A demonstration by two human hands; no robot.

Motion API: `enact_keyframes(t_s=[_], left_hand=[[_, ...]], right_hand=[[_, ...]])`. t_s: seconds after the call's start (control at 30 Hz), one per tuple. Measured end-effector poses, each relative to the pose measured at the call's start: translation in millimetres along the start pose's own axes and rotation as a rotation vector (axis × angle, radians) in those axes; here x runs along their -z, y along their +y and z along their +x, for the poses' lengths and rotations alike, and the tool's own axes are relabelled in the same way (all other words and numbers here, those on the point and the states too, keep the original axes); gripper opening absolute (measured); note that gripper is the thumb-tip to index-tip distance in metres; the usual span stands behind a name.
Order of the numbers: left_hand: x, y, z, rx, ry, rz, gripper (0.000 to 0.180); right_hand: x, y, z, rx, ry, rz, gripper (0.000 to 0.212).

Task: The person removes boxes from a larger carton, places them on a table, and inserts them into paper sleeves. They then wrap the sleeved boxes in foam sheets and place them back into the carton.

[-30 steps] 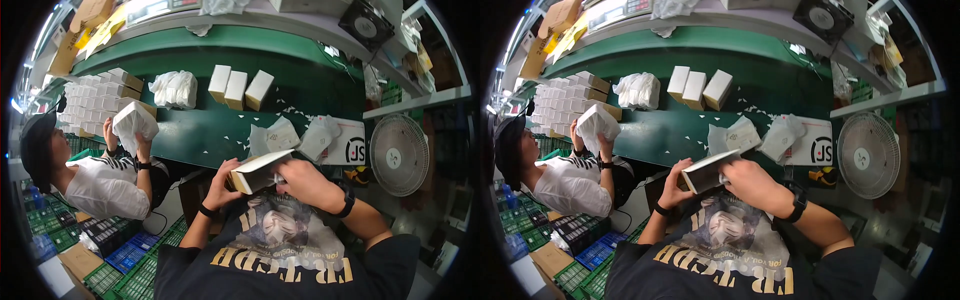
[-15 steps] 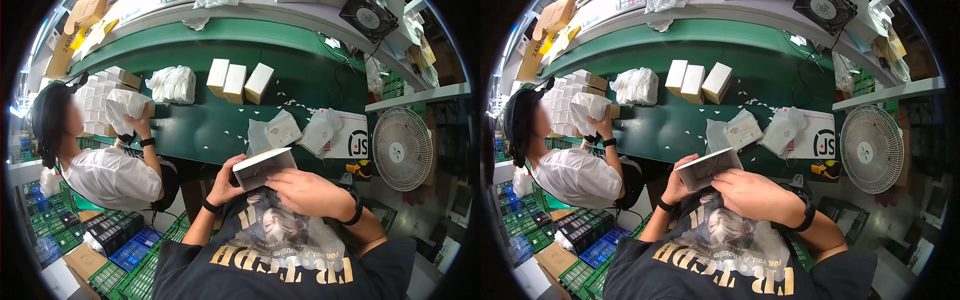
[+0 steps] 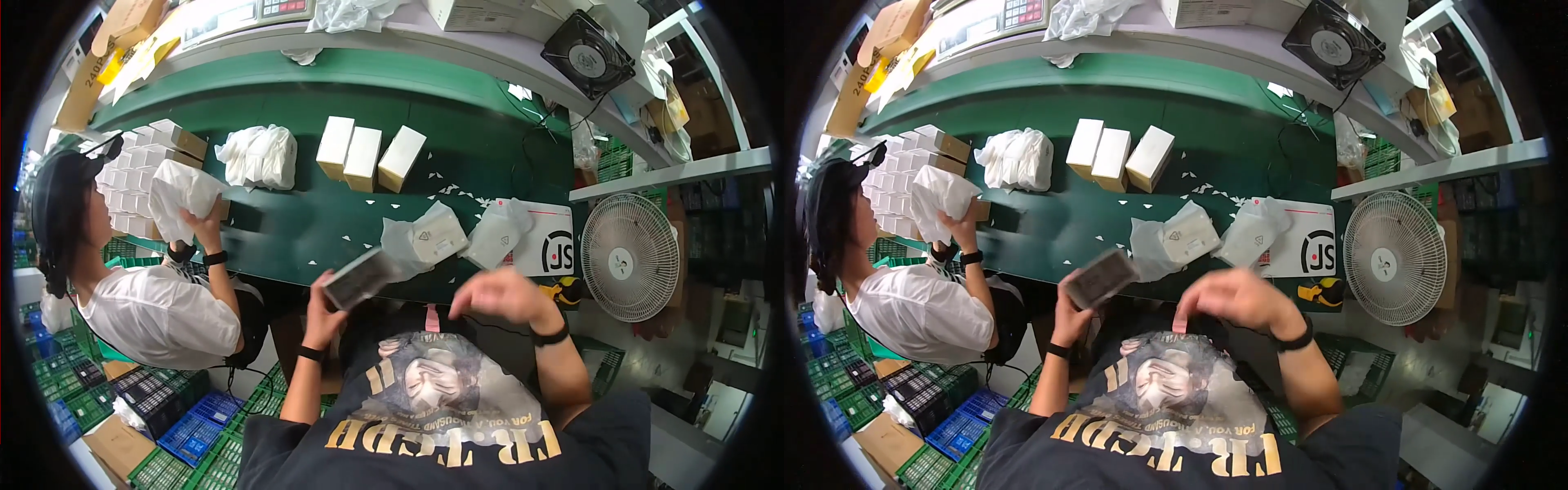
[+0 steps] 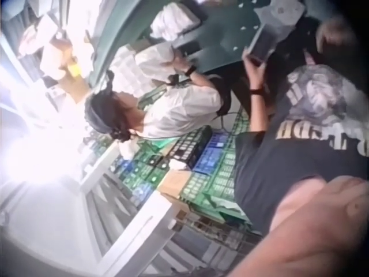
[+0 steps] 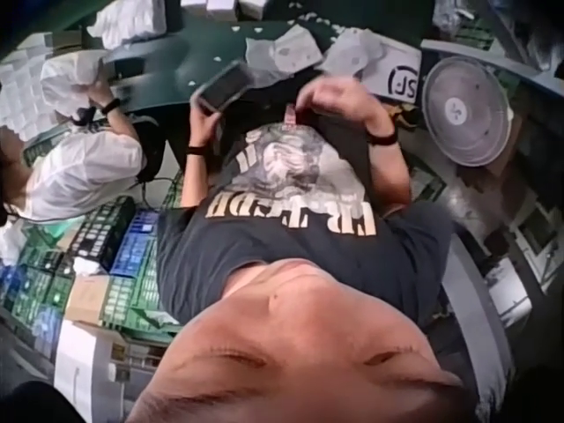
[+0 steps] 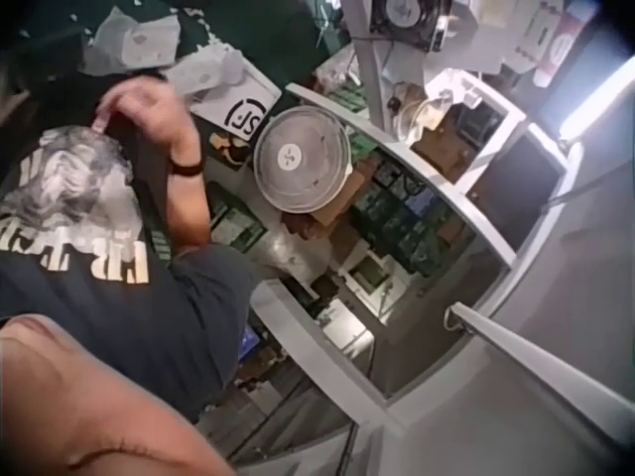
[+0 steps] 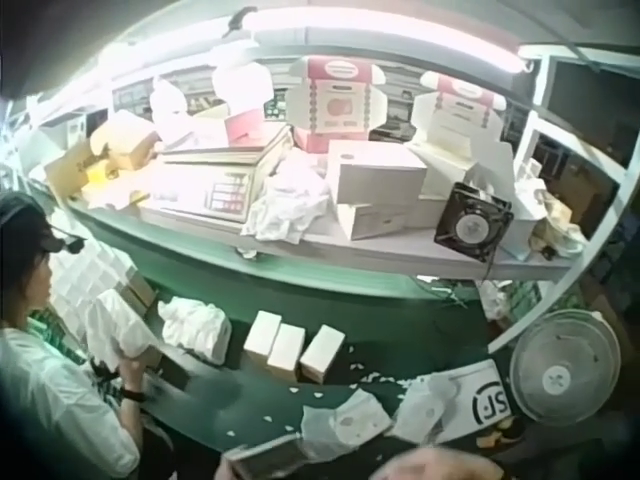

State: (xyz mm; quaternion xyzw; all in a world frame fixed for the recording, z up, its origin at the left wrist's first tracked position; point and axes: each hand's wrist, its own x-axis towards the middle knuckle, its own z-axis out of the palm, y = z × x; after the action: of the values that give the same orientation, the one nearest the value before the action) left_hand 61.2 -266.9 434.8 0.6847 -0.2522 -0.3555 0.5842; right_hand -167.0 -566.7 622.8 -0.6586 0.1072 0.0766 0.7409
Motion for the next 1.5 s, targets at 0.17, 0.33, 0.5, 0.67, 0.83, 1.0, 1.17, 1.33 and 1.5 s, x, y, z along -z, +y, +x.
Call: enact_keyframes(t_s=[0.17,0.33,0.5,0.67,0.83,1.0,1.17,1.33,1.5], left_hand=[[31.0,-65.2,17.1,0.095,0.164,-0.102,0.075],[34.2,-91.7,49.9,0.029,0.080,0.279,0.078],[16.6,-89.3,72.1,0.162,0.126,0.129,0.078],[10.6,-93.5,21.7,0.257,0.348,-0.046,0.079],[-42.8,-91.1,-10.8,0.289,-0.130,0.230,0.090],[-170.2,-32.6,43.4,-0.137,-0.033,0.211,0.082],[-202.9,-18.5,83.7,-0.015,-0.033,0.175,0.058],[-161.8,12.6,117.7,-0.196,-0.103,0.122,0.046],[-146.6,20.9,128.1,-0.207,-0.312,0.223,0.044]], right_hand=[[50.3,139.2,55.6,-0.278,0.592,-0.616,0.043],[66.4,190.4,154.9,0.010,0.344,-0.852,0.049],[88.8,226.6,207.6,0.112,0.082,-1.132,0.037],[86.3,192.0,185.3,-0.268,0.032,-0.765,0.017],[77.0,160.7,116.5,-0.152,0.240,-0.724,0.020],[73.0,151.5,67.9,0.018,0.555,-0.375,0.015],[70.5,149.0,66.1,0.095,0.623,-0.084,0.017],[71.0,171.2,67.8,0.119,0.733,-0.024,0.018],[76.6,194.5,55.2,0.031,0.744,0.013,0.024]])
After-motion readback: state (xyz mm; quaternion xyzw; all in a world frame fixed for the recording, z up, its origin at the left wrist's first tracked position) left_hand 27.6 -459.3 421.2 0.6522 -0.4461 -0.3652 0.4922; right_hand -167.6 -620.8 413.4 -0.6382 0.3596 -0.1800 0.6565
